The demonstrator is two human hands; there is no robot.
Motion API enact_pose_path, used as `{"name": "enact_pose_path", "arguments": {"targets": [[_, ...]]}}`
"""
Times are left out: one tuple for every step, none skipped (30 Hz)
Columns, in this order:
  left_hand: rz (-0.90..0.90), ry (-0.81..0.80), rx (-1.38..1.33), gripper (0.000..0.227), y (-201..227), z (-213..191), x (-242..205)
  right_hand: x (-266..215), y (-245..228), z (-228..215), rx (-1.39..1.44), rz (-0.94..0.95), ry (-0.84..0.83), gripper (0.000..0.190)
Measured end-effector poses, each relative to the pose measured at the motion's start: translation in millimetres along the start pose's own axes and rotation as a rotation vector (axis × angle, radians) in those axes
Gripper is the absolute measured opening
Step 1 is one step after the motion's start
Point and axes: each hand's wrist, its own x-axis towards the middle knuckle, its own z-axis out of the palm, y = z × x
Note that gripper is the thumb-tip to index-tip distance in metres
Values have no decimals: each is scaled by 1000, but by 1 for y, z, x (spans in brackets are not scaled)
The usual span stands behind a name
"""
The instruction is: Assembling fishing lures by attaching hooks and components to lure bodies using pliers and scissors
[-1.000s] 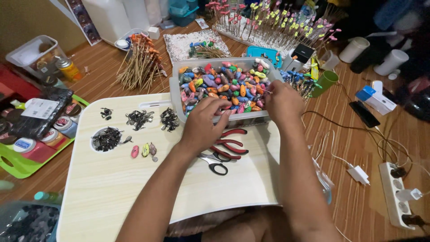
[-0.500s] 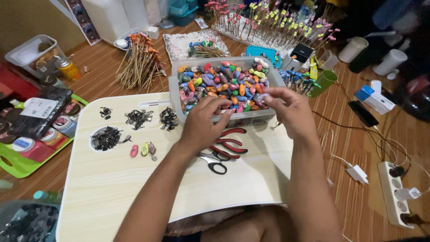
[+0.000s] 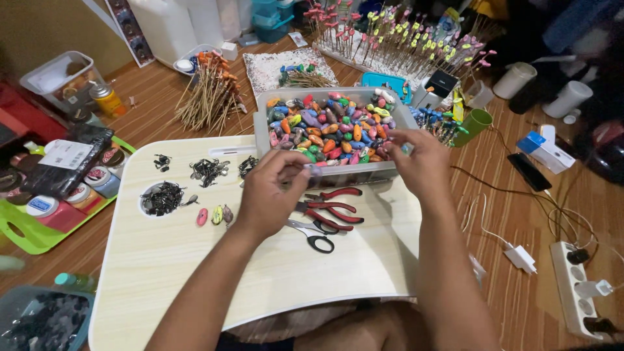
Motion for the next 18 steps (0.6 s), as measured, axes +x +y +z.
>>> {"name": "enact_pose_path", "arguments": {"targets": [[1,-1,3,15,5,-7,-1,1,-5,3,3,1,2,25],[-66,13,-8,16,11,-15,-2,2,-11,5,-61,28,-49,28],[-137,31,-18,16,17,-23,-5,1,-17,9,-124,53,-104,31],[-139,34,-15,16,12,-27,-6,-1,-13,15,-121,51,-107,31],[-174,54,2,16,7,-31,-7,-1,-8,21,-157,35,-70,27],[-210,73,18,16,3,-35,-8,-2,-4,27,-192,20,-32,23],[-210,81,18,16,5,-36,-8,-2,-3,27,-193,13,-34,23],[-226,93,-27,19,7,-38,-8,-2,-3,27,-197,33,-34,20],[-243,102,-72,22,9,-38,-8,-3,-2,26,-202,57,-33,19],[-244,105,-73,22,12,-37,-9,-4,-4,24,-203,53,-34,19],[-245,103,-90,23,14,-37,-9,-6,-7,21,-186,30,18,18],[-246,100,-107,24,16,-36,-9,-7,-10,18,-169,8,71,17],[-246,102,-107,24,14,-37,-9,-7,-13,16,-169,5,71,17],[-200,97,-81,24,12,-37,-9,-7,-16,14,-88,31,99,19],[-156,93,-52,25,10,-38,-9,-8,-19,13,-5,57,126,21],[-157,97,-51,25,9,-41,-10,-9,-24,10,-3,54,124,21],[-121,98,-5,24,8,-45,-11,-10,-30,8,167,92,123,21],[-85,98,41,23,7,-48,-12,-11,-36,6,338,130,121,21]]}}
